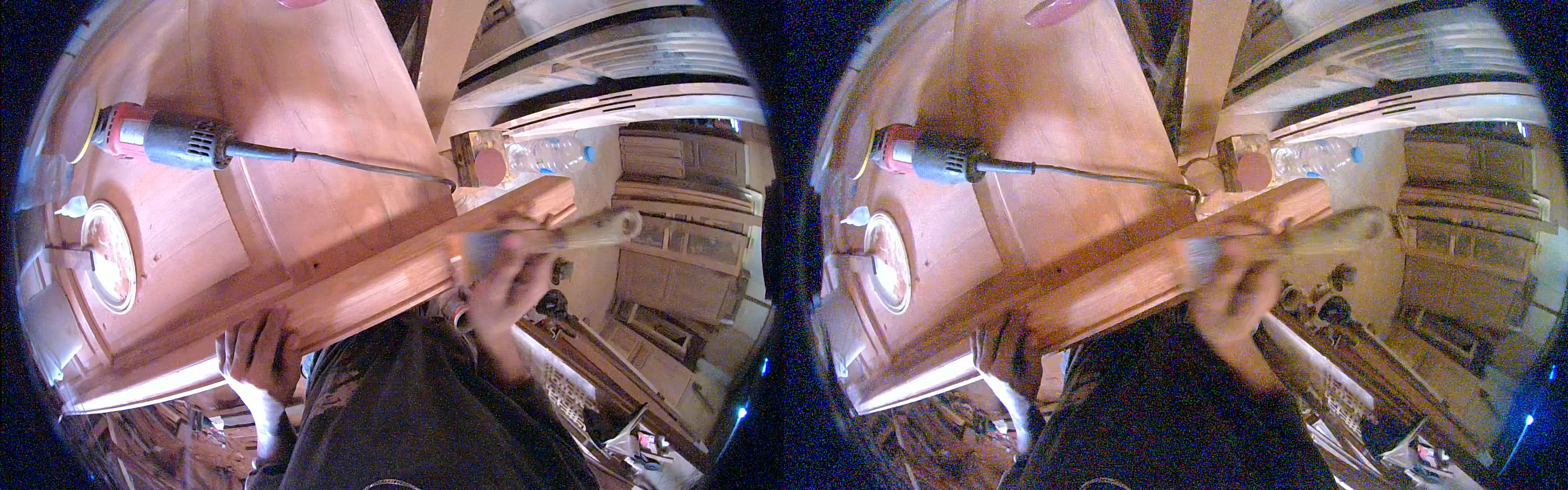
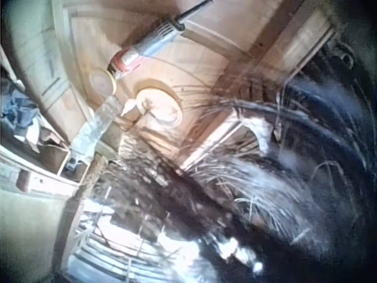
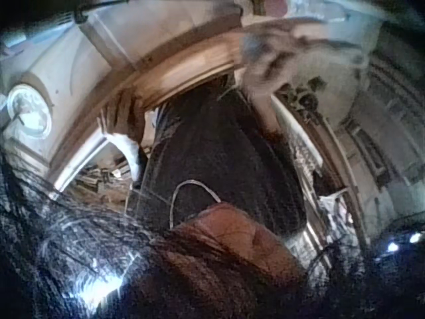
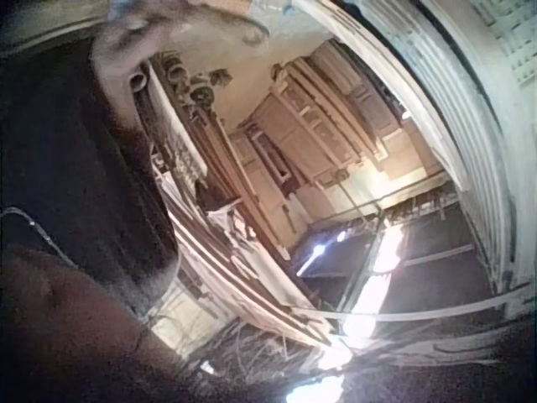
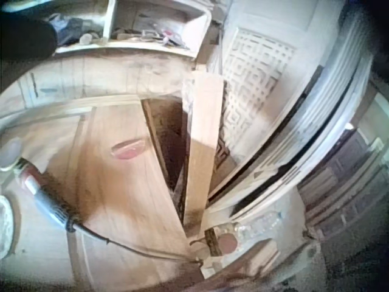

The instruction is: The person applies wood filler to a wooden panel using a putty knife, sands the edges of a curved wood piece by hand with sandpaper, and uses a brush to apply a substance to the wood surface.

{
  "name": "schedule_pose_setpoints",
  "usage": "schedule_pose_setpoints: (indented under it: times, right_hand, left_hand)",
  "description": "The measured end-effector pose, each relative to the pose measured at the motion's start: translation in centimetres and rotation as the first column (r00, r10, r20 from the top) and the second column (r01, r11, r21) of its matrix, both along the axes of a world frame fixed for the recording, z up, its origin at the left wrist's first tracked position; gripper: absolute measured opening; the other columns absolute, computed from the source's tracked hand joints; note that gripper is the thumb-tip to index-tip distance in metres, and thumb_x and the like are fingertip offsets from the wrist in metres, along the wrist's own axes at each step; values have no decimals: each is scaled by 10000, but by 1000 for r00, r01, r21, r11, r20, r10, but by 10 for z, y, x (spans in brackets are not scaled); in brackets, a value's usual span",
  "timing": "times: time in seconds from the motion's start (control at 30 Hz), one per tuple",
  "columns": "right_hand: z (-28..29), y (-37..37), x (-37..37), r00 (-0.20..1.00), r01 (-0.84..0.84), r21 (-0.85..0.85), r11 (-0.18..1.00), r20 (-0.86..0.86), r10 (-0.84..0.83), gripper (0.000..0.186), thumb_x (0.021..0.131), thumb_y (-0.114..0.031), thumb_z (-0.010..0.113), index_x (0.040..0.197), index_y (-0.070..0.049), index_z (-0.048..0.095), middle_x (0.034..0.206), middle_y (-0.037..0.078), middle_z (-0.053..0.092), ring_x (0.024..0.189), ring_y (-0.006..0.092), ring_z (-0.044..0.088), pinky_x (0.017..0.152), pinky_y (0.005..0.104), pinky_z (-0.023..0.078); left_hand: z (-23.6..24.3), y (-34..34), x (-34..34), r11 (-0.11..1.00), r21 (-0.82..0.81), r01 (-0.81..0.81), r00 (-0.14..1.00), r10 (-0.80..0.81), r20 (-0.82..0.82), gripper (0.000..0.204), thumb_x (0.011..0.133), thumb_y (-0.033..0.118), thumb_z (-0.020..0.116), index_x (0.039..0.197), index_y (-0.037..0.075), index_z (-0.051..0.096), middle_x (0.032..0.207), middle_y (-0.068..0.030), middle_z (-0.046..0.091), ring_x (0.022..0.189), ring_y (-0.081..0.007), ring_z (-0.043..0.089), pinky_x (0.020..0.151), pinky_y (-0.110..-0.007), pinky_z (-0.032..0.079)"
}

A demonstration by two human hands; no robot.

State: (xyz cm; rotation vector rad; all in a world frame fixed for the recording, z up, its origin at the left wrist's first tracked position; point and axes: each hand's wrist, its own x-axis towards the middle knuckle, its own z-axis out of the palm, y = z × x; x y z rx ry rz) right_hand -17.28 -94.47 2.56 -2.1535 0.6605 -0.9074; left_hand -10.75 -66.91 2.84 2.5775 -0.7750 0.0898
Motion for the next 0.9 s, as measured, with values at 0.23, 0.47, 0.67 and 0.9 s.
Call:
schedule_pose_setpoints:
  times: [0.23, 0.47, 0.67, 0.9]
  right_hand:
    - [-21, -13, -26, 974, 190, 37, 981, 117, -193, 289, 1015, -255, 526, 1088, 23, 564, 1057, 127, 615, 1000, 232, 565, 893, 380, 454]
    - [-28, 7, -14, 970, 128, -62, 990, 215, -112, 255, 1018, -230, 530, 1066, 19, 556, 1054, 129, 609, 979, 221, 559, 909, 399, 451]
    - [-25, -6, -5, 969, 179, 41, 983, 163, -183, 186, 1023, -180, 499, 1004, 4, 521, 1009, 151, 588, 954, 256, 548, 896, 397, 440]
    - [-15, 12, -3, 983, 41, 53, 998, 175, -49, 249, 1004, -191, 530, 1077, 47, 523, 1066, 174, 602, 1019, 273, 562, 916, 393, 440]
  left_hand:
    - [2, -4, 0, 1000, -14, 12, 1000, -13, -15, 270, 776, 227, 748, 1008, 91, 734, 962, -84, 685, 852, -303, 628, 784, -432, 478]
    - [-1, 0, -4, 1000, -2, -5, 1000, 5, -2, 279, 787, 236, 736, 1025, 91, 735, 991, -96, 679, 889, -312, 623, 817, -445, 478]
    - [1, -1, -4, 1000, 2, -6, 1000, 6, -1, 293, 810, 261, 715, 1053, 98, 739, 997, -88, 680, 891, -304, 620, 819, -429, 475]
    - [3, -4, -2, 1000, 6, 1, 1000, -1, 5, 276, 798, 221, 728, 1039, 87, 739, 989, -99, 685, 889, -297, 628, 822, -428, 478]
